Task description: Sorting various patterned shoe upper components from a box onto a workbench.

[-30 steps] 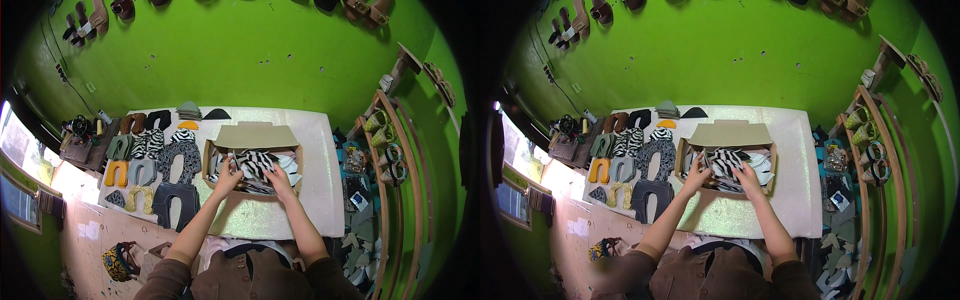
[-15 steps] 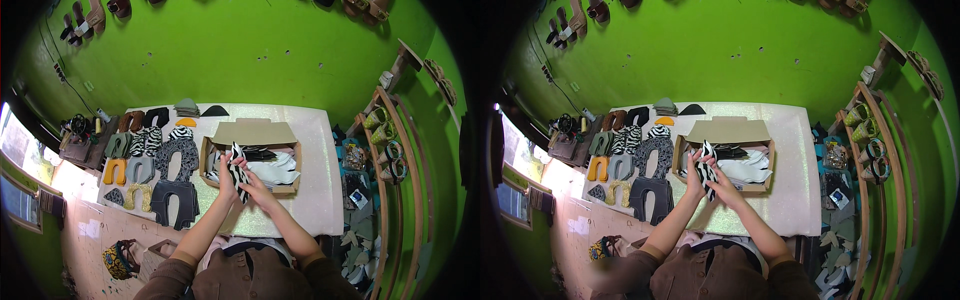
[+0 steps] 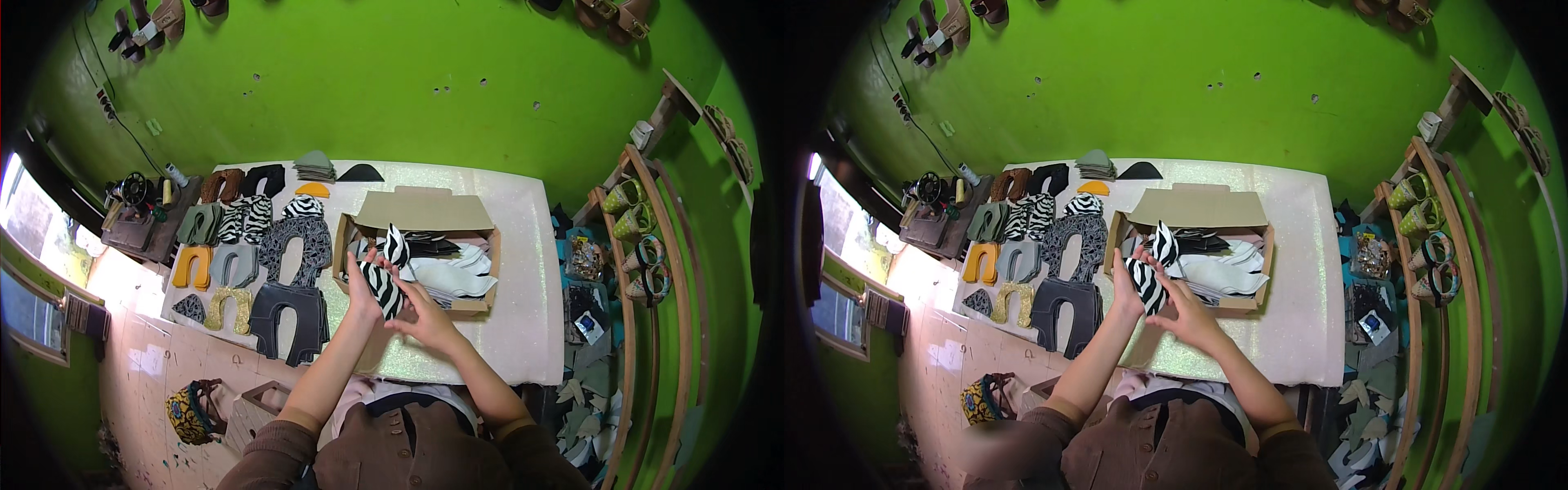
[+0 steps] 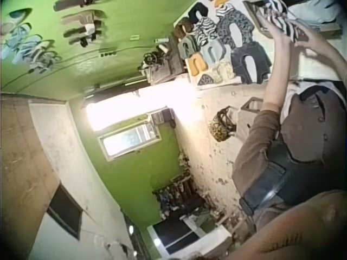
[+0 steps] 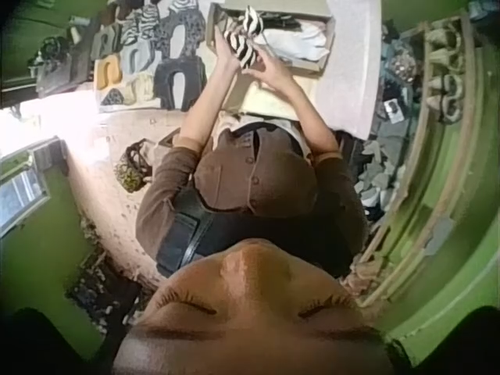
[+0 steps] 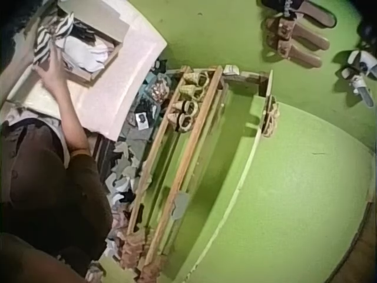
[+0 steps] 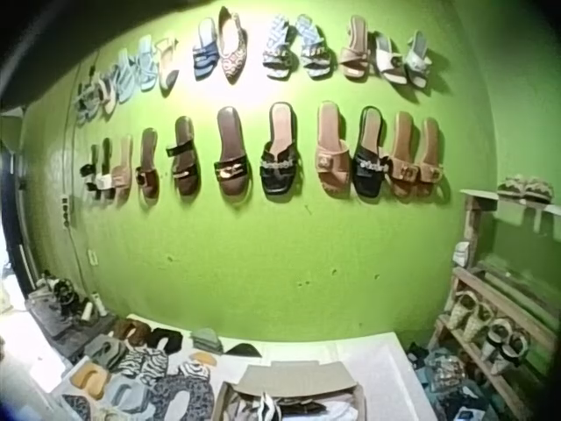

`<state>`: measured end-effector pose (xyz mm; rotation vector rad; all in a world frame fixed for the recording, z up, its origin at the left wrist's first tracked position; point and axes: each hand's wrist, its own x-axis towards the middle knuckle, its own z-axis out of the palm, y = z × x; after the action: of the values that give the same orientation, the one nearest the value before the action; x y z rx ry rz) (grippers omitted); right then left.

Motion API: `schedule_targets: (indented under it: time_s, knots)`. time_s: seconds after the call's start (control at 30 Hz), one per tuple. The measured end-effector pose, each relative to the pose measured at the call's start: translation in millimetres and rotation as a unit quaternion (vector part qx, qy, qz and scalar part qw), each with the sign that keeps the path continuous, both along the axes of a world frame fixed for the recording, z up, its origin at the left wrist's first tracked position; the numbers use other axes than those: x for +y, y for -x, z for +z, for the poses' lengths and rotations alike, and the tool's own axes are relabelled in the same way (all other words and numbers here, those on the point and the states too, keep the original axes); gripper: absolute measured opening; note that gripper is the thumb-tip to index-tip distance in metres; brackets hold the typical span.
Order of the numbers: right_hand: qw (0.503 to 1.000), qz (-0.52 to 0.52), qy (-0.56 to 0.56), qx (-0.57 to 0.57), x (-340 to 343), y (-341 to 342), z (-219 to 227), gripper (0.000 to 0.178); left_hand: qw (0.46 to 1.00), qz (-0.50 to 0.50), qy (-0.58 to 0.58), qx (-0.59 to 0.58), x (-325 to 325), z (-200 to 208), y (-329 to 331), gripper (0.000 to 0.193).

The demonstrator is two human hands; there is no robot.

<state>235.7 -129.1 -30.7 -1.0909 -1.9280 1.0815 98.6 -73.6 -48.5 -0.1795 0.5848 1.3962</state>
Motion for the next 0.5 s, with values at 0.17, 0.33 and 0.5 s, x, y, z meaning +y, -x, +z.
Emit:
schedule_targets:
  time_s: [0.17,0.33,0.5]
  knots:
    - [0.999,-0.037,-0.01,-0.013,4.9,-1.1,-12.2,0.062,0.998,-0.043,-0.041,0.035,-12.2,0.2,-6.3,0.041]
    - [0.991,-0.068,-0.113,-0.03,-4.7,2.1,-4.0,0.057,0.999,-0.028,-0.019,-0.018,-14.4,-9.8,4.8,0.041]
    - [0.973,-0.032,-0.22,-0.065,-14.7,16.4,-1.8,0.049,0.999,-0.006,-0.021,-0.045,-17.6,-17.4,12.0,0.043]
